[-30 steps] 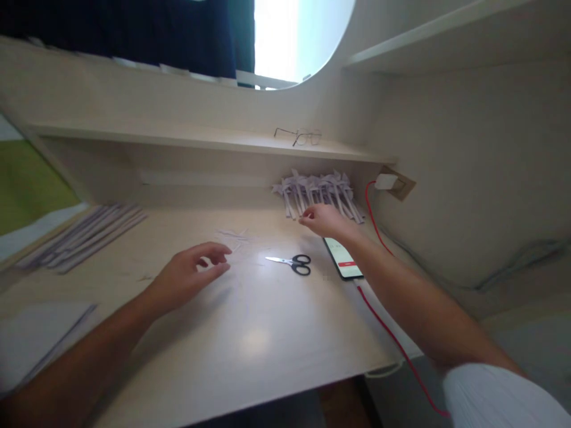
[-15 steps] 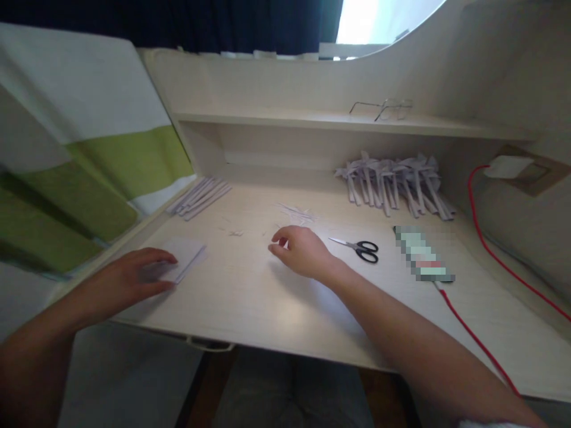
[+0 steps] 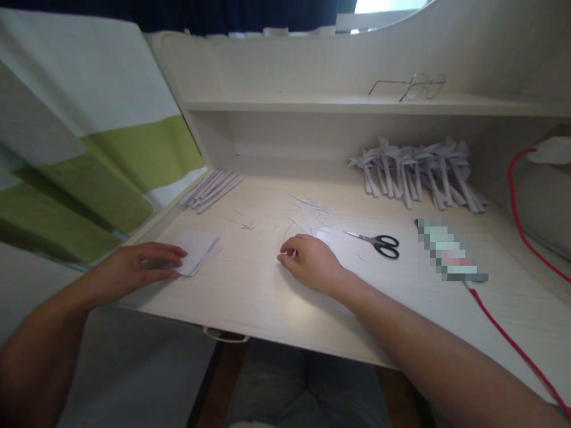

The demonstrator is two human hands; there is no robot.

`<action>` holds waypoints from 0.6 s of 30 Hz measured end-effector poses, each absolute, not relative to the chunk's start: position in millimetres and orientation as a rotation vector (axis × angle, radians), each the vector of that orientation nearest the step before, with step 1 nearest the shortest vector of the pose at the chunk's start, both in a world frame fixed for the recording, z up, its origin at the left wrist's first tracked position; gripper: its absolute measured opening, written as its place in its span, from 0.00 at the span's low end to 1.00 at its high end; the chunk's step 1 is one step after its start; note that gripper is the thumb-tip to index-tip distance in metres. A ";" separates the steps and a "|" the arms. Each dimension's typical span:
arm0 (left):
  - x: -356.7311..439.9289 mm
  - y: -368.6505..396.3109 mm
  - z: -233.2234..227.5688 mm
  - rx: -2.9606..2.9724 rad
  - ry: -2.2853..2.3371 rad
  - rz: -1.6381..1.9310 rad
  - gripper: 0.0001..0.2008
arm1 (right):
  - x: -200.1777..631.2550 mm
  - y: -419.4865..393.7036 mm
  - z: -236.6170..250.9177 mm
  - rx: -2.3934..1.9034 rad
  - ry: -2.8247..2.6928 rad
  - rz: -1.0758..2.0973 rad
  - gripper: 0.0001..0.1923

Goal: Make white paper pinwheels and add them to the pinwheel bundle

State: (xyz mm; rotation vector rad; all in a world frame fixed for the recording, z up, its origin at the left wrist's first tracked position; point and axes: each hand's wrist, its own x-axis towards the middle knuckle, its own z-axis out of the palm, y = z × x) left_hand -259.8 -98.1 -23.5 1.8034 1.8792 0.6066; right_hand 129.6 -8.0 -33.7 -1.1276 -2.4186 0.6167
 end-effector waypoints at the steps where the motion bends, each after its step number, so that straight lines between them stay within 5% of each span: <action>1: -261.8 -97.3 -23.9 1.811 1.878 0.597 0.15 | 129.6 -8.2 -33.6 -1.131 -2.417 0.623 0.08; 18: -265.2 -94.3 -21.8 1.862 1.905 0.477 0.18 | 128.8 -10.8 -34.2 -1.141 -2.439 0.668 0.08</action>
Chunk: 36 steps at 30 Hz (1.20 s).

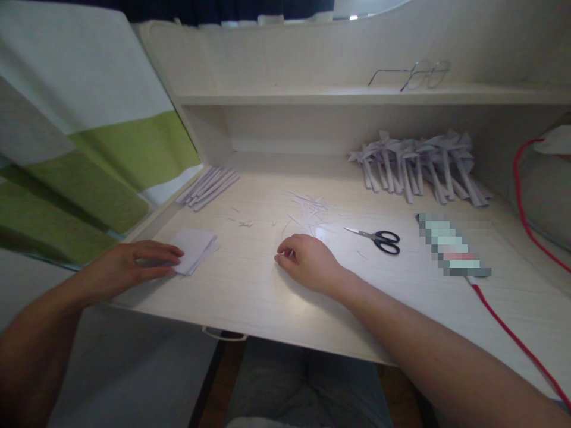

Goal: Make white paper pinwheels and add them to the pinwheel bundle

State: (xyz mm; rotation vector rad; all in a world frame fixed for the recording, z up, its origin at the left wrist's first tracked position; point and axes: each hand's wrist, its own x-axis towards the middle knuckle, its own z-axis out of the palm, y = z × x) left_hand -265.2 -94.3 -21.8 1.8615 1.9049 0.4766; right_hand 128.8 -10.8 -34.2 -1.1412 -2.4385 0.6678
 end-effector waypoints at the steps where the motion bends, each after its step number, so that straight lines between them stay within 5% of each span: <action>1: -265.4 -94.4 -21.4 1.861 1.909 0.451 0.19 | 128.7 -10.8 -34.6 -1.144 -2.438 0.666 0.08; 36: -267.2 -95.0 -20.5 1.825 1.980 0.348 0.25 | 127.0 -11.3 -36.7 -1.104 -2.479 0.601 0.07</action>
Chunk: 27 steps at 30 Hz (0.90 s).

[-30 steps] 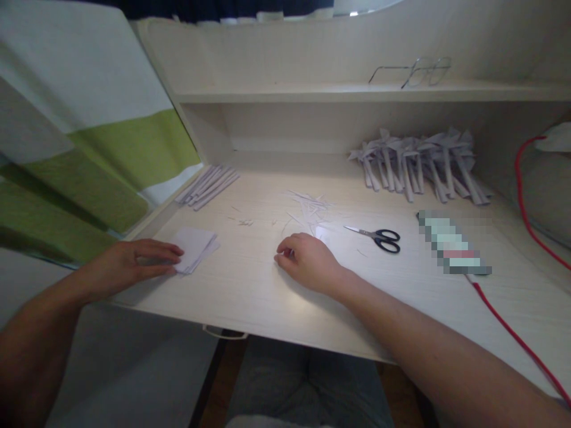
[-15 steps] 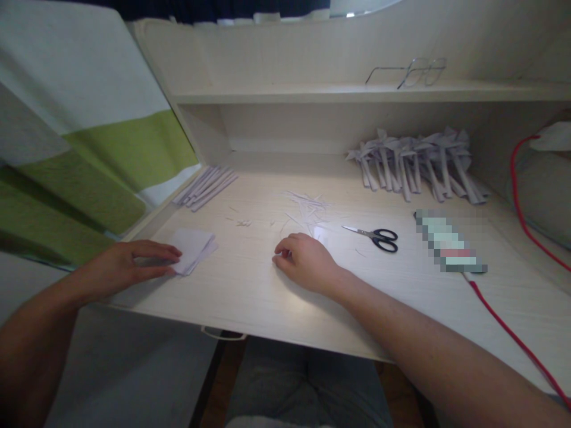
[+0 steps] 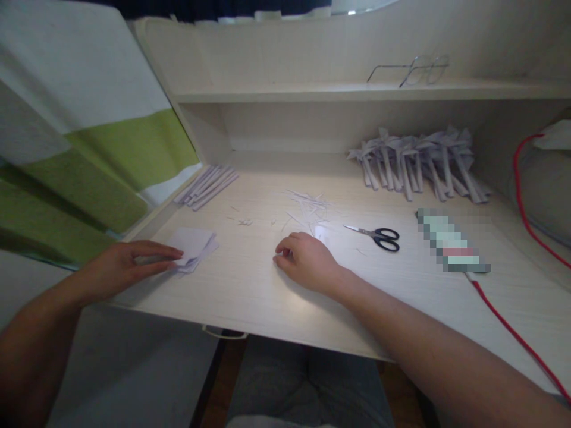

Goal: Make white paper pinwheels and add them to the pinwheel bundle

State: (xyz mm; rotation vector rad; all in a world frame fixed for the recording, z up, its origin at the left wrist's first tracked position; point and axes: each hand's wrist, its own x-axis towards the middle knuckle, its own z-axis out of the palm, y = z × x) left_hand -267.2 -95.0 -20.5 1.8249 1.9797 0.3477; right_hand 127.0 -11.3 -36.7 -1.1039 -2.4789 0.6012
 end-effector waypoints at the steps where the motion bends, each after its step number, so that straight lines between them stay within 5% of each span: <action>1: -267.9 -94.6 -20.0 1.819 1.976 0.341 0.25 | 127.0 -11.3 -36.6 -1.106 -2.480 0.605 0.07; 27: -267.2 -91.6 -18.4 1.869 1.978 0.316 0.23 | 127.4 -9.9 -40.2 -1.090 -2.476 0.595 0.07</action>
